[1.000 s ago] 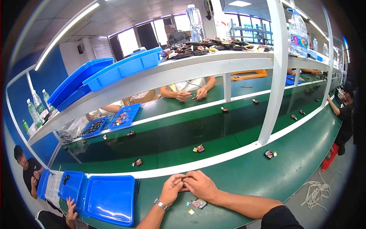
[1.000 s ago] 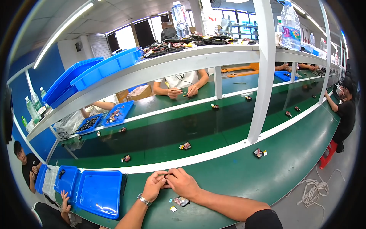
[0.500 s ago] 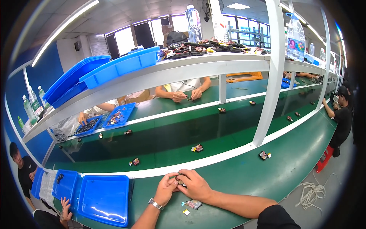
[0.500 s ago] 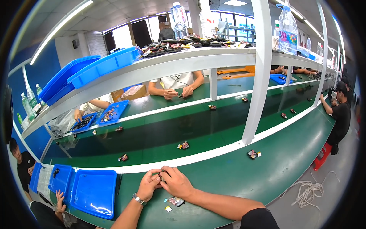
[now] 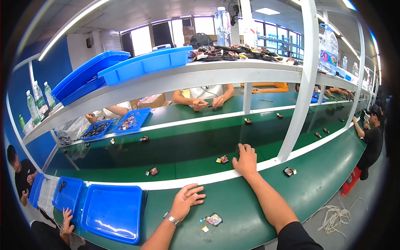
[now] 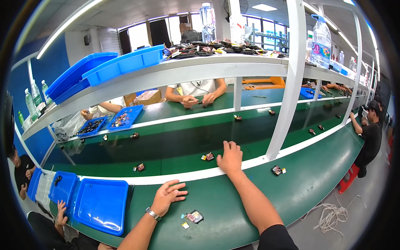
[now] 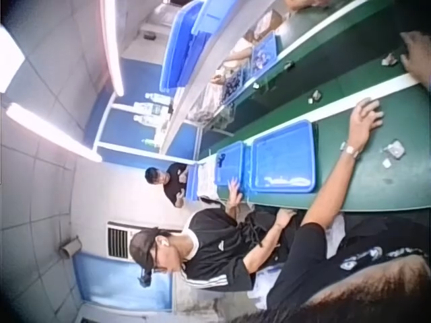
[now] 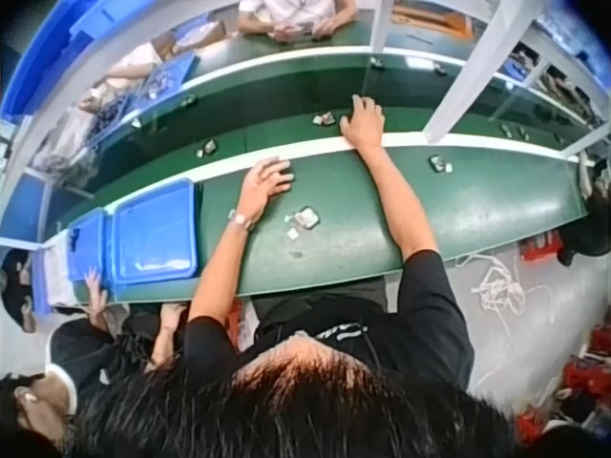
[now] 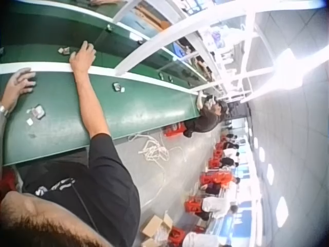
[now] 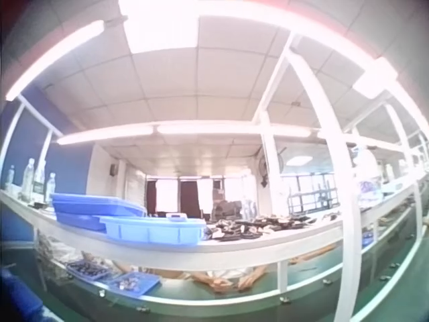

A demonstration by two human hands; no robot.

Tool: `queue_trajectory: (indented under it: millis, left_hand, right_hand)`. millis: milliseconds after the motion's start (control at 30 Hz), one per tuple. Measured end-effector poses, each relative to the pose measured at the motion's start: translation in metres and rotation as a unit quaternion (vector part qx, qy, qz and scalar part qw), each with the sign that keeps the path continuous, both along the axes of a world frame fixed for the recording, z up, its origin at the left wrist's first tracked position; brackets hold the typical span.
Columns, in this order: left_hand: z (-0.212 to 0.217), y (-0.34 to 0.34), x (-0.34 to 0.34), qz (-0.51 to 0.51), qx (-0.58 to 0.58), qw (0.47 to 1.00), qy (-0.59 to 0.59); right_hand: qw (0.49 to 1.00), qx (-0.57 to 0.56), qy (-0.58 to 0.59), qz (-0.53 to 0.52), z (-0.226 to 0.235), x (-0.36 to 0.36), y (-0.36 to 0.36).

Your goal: Assembling small electronic components on a production line bench.

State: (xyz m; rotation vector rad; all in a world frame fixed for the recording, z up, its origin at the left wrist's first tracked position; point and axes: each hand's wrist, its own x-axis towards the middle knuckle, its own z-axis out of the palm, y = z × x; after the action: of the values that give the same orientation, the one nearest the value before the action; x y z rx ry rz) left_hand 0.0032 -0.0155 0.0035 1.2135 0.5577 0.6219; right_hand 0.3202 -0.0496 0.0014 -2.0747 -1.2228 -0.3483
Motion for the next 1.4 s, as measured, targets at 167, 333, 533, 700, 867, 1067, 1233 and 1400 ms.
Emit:
queue_trajectory:
  millis: [167,333,533,700,867,1067,1233,1400]
  left_hand:
    - [0.000,-0.002,0.002,-0.002,0.004,1.000,-0.001]
    - [0.006,0.000,0.008,-0.027,-0.001,1.000,0.016]
    - [-0.007,0.006,-0.002,-0.005,0.006,1.000,-0.010]
    - [0.002,0.011,-0.002,-0.065,-0.049,0.997,0.019]
    - [-0.002,0.016,-0.007,-0.159,-0.023,0.986,0.043]
    - [-0.004,0.007,-0.001,-0.053,-0.071,0.996,-0.001]
    - [-0.003,0.002,0.000,-0.003,-0.060,0.998,-0.010]
    - [0.002,-0.003,0.004,-0.012,-0.058,0.998,-0.038]
  right_hand:
    - [0.997,-0.065,-0.031,0.017,-0.018,-0.035,0.006]
    - [0.997,-0.035,0.063,0.005,-0.021,-0.019,0.017]
    - [0.942,0.049,0.237,0.231,-0.001,-0.037,-0.003]
    - [0.880,-0.061,0.132,0.451,0.028,-0.082,-0.054]
    - [0.840,-0.117,0.169,0.501,0.037,-0.106,-0.060]
    - [0.875,-0.012,0.159,0.458,0.024,-0.120,-0.064]
    - [0.921,0.023,0.046,0.387,0.021,-0.135,-0.063]
    - [0.905,0.040,-0.012,0.423,0.021,-0.125,-0.060]
